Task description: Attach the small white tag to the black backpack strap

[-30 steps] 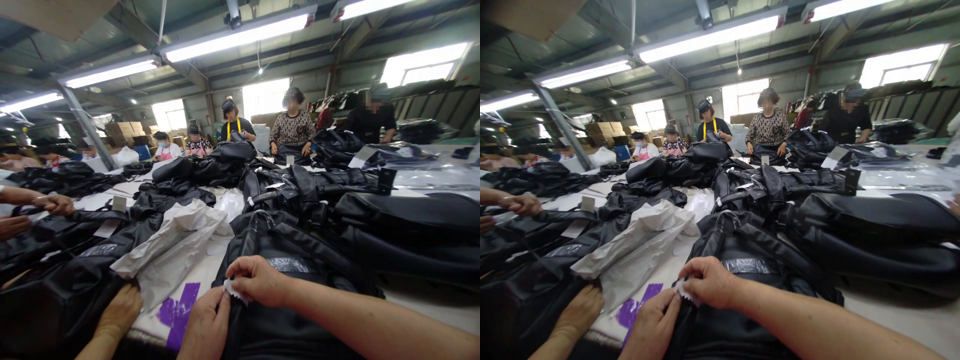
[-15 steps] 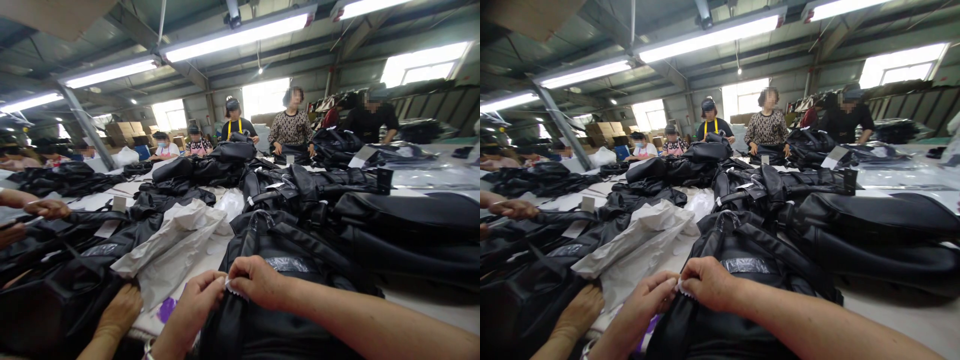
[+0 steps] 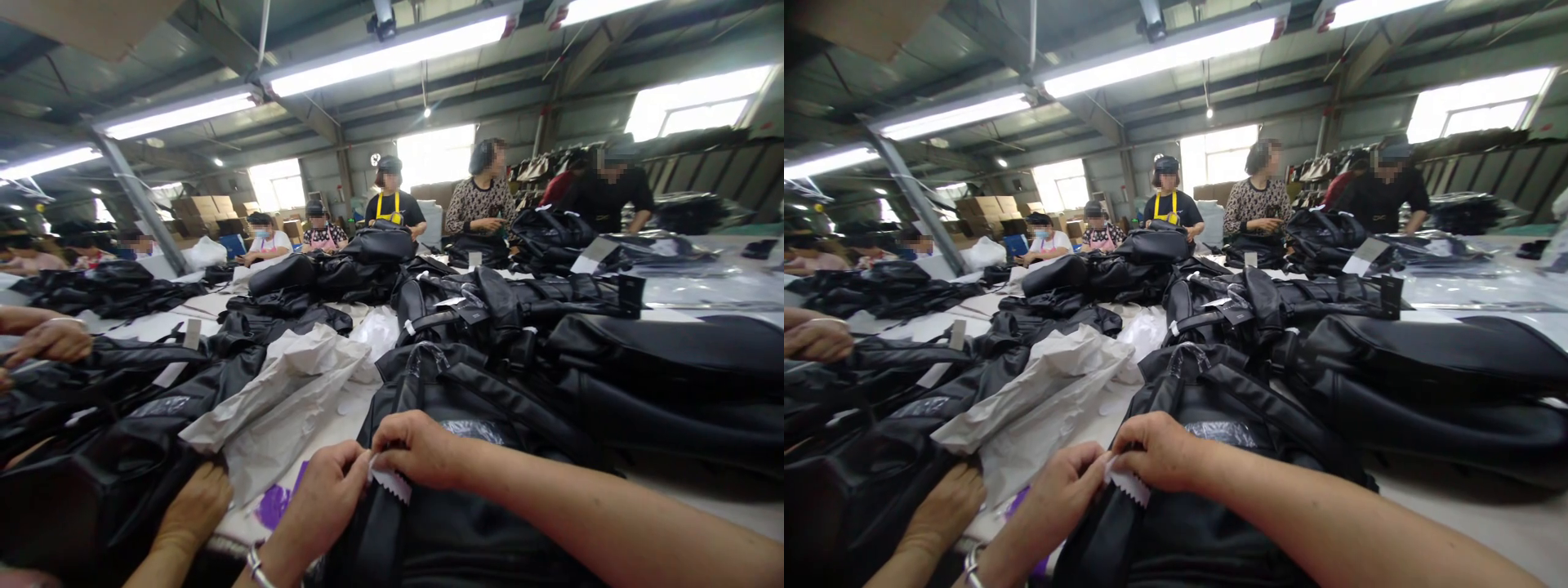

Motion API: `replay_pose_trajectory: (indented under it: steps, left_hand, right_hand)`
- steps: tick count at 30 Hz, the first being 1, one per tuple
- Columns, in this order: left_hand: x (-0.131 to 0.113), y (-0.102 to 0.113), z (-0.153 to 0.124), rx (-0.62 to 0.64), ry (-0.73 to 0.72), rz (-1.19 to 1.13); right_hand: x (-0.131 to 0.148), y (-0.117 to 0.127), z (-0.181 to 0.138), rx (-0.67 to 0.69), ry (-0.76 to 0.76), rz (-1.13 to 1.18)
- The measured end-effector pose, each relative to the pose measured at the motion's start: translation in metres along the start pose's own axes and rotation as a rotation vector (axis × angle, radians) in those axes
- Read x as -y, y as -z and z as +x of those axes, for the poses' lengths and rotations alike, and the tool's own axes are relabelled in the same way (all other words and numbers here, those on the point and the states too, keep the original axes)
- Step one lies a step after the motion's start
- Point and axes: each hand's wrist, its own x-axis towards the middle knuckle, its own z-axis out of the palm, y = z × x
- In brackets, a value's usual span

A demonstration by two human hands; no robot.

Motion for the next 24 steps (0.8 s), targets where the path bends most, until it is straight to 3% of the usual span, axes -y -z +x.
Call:
replay_pose_trajectory:
  steps: [3,6,9,12,14,19,24]
  left_hand:
    - [0.000,-0.006,0.000,-0.063,-0.005,-0.014]
    - [0.001,-0.015,0.004,-0.114,-0.007,-0.087]
    - [0.011,-0.018,0.014,-0.084,0.129,-0.404]
    - [0.031,-0.008,0.025,-0.156,0.321,-0.787]
    - [0.043,0.002,0.026,-0.190,0.367,-0.870]
    - [0.041,0.001,0.007,0.116,0.327,-0.794]
    - [0.016,-0.009,-0.005,0.260,0.099,-0.368]
  right_hand:
    - [-0.007,0.000,0.004,0.019,-0.055,0.023]
    - [-0.008,0.002,0.004,0.026,0.024,-0.031]
    - [-0.005,0.005,-0.002,0.031,0.114,-0.109]
    - [-0.003,0.005,-0.012,0.160,0.278,-0.222]
    - [-0.002,0.004,-0.020,0.239,0.339,-0.283]
    - [0.001,0.001,-0.023,0.196,0.274,-0.308]
    - [-0.001,0.003,-0.022,0.193,0.313,-0.373]
